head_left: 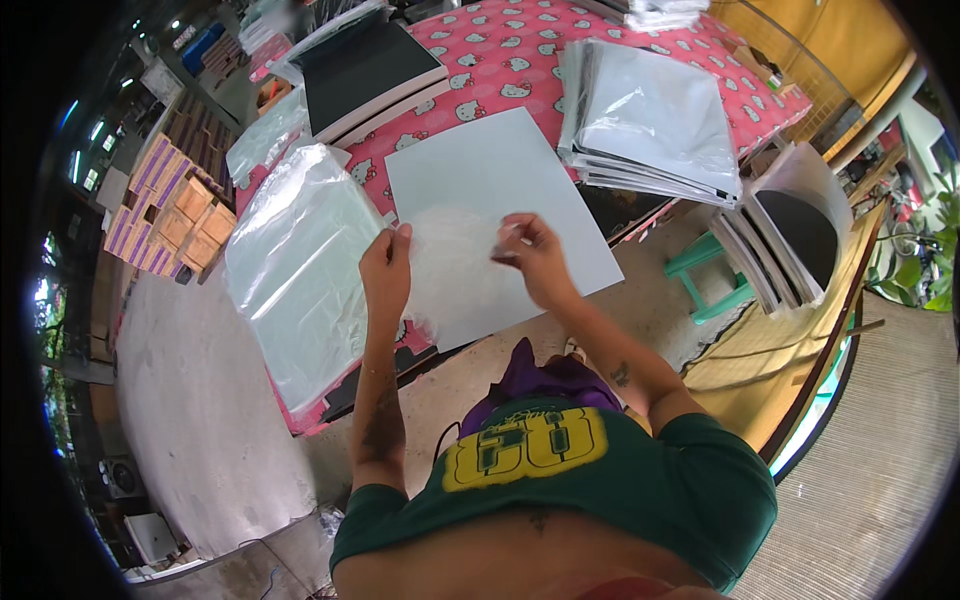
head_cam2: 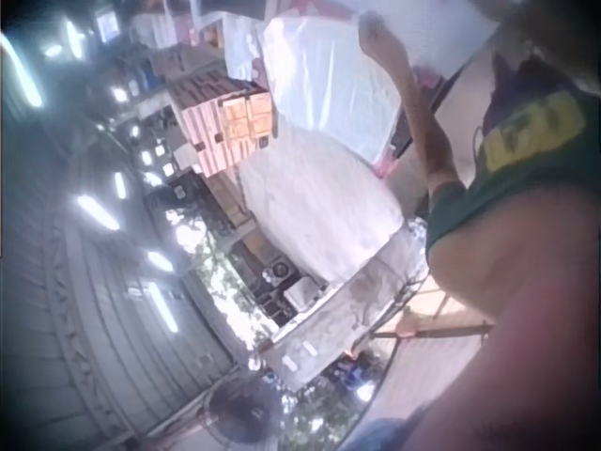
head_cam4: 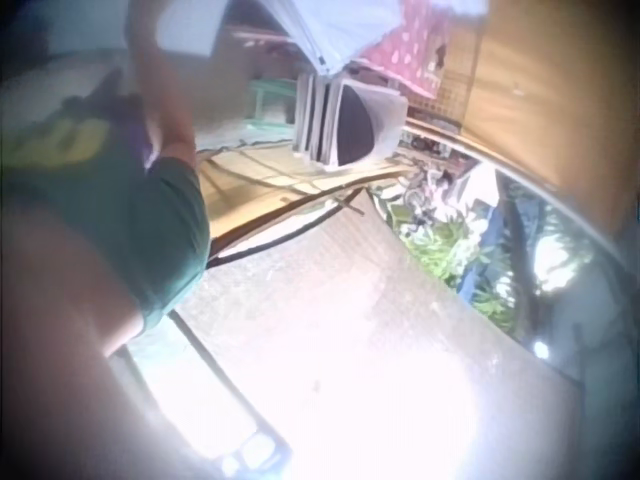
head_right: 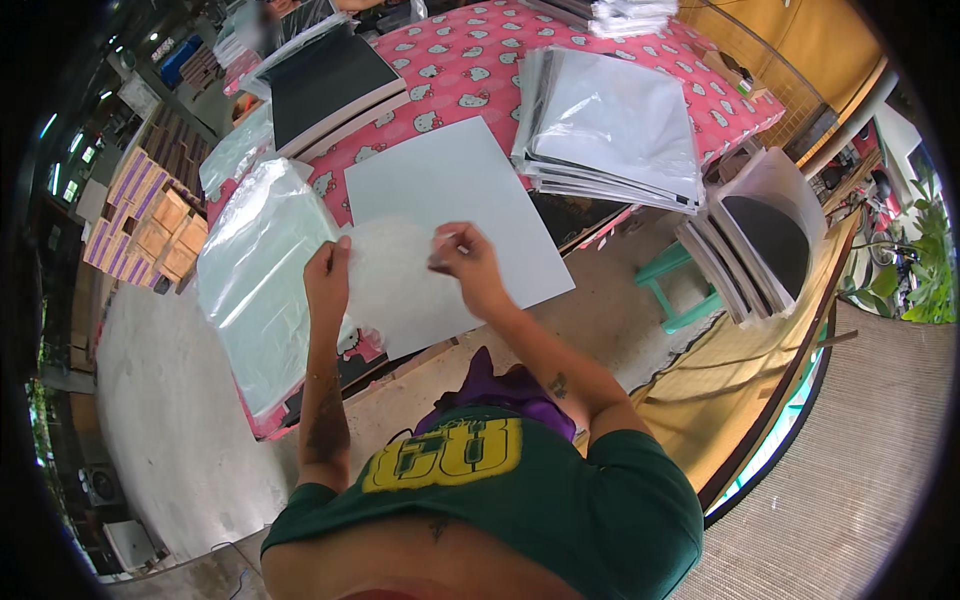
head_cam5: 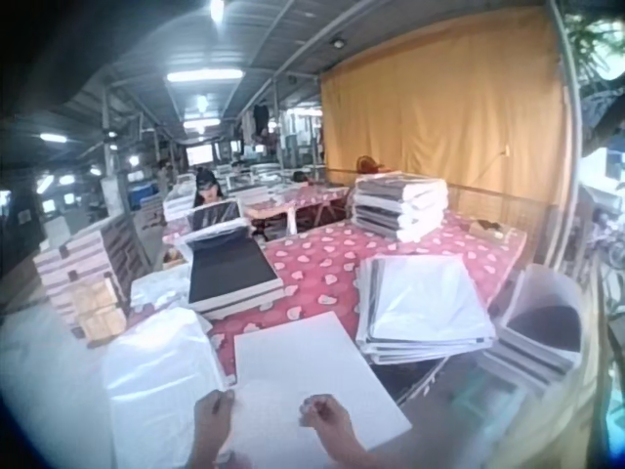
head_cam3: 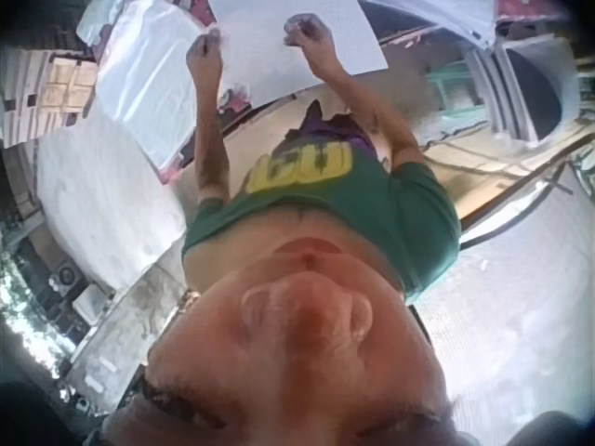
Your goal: The person places black boards into plastic bags and stacks the bagged boards on a table and a pallet.
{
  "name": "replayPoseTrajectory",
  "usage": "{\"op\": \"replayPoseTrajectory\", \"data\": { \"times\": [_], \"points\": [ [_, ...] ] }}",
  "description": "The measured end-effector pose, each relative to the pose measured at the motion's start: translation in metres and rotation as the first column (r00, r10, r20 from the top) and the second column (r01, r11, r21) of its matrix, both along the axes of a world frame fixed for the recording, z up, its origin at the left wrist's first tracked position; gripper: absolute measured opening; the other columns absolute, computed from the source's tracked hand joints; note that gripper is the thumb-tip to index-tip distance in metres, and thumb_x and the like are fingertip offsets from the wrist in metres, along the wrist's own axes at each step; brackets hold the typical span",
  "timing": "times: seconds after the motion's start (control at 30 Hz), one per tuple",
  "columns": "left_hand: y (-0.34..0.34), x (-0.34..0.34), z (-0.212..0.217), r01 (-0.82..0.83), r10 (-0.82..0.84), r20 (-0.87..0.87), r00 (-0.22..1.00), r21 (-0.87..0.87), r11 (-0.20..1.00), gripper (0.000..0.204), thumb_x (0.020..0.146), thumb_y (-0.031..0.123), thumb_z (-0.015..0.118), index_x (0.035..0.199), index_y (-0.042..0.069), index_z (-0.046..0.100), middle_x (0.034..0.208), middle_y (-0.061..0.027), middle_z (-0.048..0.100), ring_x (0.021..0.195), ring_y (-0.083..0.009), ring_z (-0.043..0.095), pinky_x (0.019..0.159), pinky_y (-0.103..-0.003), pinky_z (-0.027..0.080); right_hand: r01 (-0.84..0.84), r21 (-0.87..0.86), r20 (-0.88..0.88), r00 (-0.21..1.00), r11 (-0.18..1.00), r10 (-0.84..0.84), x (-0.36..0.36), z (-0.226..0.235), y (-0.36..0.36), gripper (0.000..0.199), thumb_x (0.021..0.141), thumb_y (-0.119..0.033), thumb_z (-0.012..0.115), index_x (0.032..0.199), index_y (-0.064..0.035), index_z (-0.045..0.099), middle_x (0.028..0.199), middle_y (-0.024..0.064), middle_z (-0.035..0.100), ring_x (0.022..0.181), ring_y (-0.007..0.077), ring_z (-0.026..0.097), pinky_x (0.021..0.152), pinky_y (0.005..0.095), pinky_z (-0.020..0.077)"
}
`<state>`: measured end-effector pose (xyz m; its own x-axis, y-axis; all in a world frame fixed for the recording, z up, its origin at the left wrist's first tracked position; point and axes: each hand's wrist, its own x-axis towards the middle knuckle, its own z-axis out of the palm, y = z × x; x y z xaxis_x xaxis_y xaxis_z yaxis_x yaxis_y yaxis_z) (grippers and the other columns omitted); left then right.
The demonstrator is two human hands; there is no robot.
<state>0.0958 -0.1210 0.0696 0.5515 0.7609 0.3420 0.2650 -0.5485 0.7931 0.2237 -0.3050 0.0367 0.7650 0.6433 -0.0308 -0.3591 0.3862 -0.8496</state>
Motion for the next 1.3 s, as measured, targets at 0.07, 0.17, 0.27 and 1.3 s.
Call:
{"op": "replayPoseTrajectory", "data": {
  "times": [0.07, 0.17, 0.27, 1.3],
  "points": [
    [0.012, -0.005, -0.002, -0.012, 0.012, 0.047, 0.999, -0.015, 1.0, 0.044, 0.09, 0.028, 0.057, 0.064, -0.002, 0.039, 0.055, -0.0028, 0.031, 0.056, -0.0108, 0.028, 0.05, -0.03, 0.028, 0.122, 0.087, -0.352, 0.932, 0.989, -0.084, 0.044, 0.018, -0.025, 0.021, 0.089, -0.018, 0.058, 0.107, -0.0077, 0.053, 0.075, -0.0034, 0.046, 0.059, 0.0037, 0.045, 0.052, 0.0201, 0.0422],
    [0.027, -0.004, -0.002, 0.061, -0.058, 0.036, 0.998, -0.113, 0.992, 0.043, 0.091, 0.03, 0.057, 0.064, -0.001, 0.044, 0.055, -0.0022, 0.034, 0.055, -0.0097, 0.029, 0.049, -0.029, 0.028, -0.085, 0.327, -0.281, 0.942, 0.941, 0.183, 0.085, 0.02, -0.06, 0.039, 0.09, -0.028, 0.059, 0.121, -0.0092, 0.046, 0.08, -0.0032, 0.047, 0.065, 0.0021, 0.046, 0.054, 0.017, 0.043],
    [0.012, 0.009, 0.012, 0.142, -0.135, 0.047, 0.99, -0.27, 0.952, 0.041, 0.09, 0.031, 0.058, 0.067, -0.002, 0.051, 0.054, -0.0029, 0.039, 0.053, -0.0105, 0.032, 0.049, -0.03, 0.03, -0.127, -0.011, 0.0, 0.992, 0.992, 0.127, 0.054, 0.028, -0.046, 0.043, 0.088, -0.02, 0.058, 0.126, -0.0063, 0.043, 0.081, -0.0011, 0.05, 0.073, 0.0104, 0.054, 0.071, 0.0277, 0.0499],
    [-0.001, -0.039, 0.03, 0.257, 0.149, -0.464, 0.873, 0.698, 0.668, 0.032, 0.081, 0.034, 0.064, 0.072, 0.003, 0.067, 0.132, -0.0185, 0.045, 0.121, -0.038, 0.041, 0.095, -0.055, 0.037, 0.728, -0.546, 0.648, 0.054, 0.414, 0.76, 0.142, 0.065, -0.144, 0.024, 0.082, -0.019, 0.049, 0.092, -0.0125, 0.07, 0.082, 0.0107, 0.063, 0.075, 0.0306, 0.064, 0.068, 0.0411, 0.0499]
  ]
}}
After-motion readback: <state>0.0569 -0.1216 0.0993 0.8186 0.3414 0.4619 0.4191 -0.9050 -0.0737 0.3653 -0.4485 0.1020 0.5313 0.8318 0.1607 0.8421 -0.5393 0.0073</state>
